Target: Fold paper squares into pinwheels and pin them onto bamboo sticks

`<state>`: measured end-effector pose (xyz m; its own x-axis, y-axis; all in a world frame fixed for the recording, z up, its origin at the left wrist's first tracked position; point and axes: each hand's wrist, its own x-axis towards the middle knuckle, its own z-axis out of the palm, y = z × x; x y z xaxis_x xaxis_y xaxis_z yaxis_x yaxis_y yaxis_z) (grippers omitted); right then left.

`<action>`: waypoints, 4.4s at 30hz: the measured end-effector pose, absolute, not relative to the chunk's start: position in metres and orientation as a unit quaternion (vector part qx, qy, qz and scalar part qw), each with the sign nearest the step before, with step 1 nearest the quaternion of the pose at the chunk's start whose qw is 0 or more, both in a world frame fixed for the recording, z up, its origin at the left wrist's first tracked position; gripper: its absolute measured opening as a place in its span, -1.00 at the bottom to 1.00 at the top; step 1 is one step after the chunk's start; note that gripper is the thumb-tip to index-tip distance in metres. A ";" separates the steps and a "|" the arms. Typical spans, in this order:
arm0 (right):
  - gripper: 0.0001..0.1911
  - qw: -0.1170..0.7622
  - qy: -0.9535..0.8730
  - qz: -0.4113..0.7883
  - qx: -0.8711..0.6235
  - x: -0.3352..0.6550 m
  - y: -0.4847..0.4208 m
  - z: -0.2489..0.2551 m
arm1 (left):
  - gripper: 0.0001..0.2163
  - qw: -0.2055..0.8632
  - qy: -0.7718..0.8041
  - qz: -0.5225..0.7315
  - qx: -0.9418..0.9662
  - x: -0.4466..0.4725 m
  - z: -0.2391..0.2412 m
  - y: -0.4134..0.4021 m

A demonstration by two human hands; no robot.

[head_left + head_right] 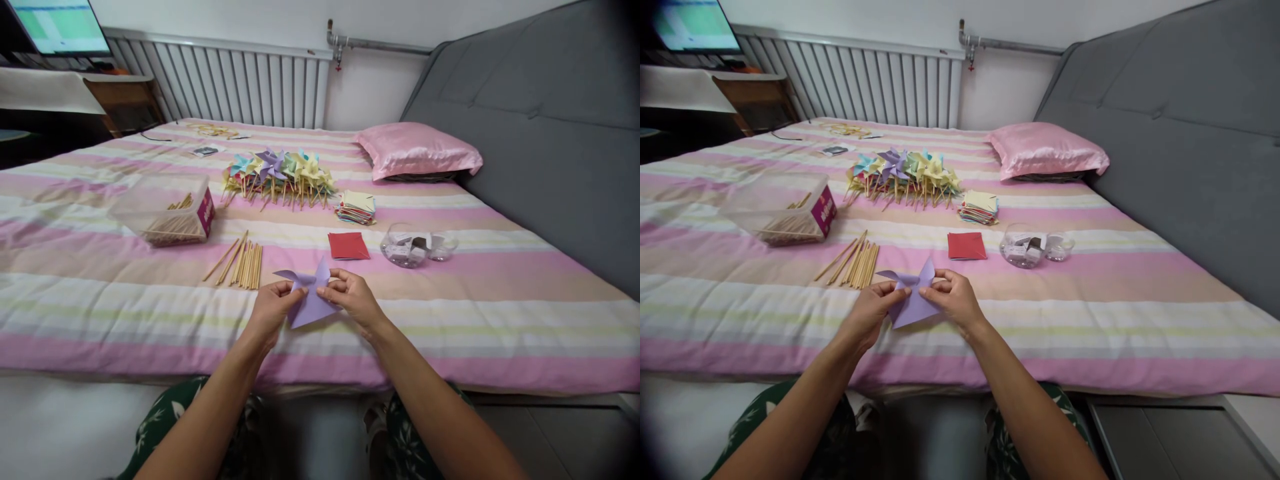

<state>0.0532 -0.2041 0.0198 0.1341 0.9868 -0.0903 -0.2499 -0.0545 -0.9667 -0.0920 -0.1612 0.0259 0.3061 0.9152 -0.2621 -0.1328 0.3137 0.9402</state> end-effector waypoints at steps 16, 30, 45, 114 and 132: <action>-0.62 0.611 -0.363 0.458 -0.534 0.055 -0.202 0.020 | -0.82 0.674 0.442 0.388 0.446 -0.092 0.025 -0.162; -0.72 0.482 -0.632 0.330 -0.510 0.038 -0.216 0.019 | -0.84 0.705 0.440 0.480 0.280 -0.098 0.025 -0.150; -0.85 0.533 -0.577 0.353 -0.509 0.032 -0.212 0.011 | -0.83 0.729 0.415 0.454 0.300 -0.096 0.024 -0.155; -0.83 0.566 -0.494 0.252 -0.610 0.039 -0.204 0.001 | -0.86 0.621 0.409 0.461 0.484 -0.086 0.015 -0.165; -0.73 0.589 -0.490 0.239 -0.596 0.049 -0.203 0.024 | -0.83 0.581 0.472 0.498 0.438 -0.089 0.020 -0.148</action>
<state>0.0486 -0.2034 0.0239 0.4047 0.8664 0.2926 0.3035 0.1746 -0.9367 -0.0895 -0.1477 0.0203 0.0585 0.9919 -0.1130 -0.1650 0.1213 0.9788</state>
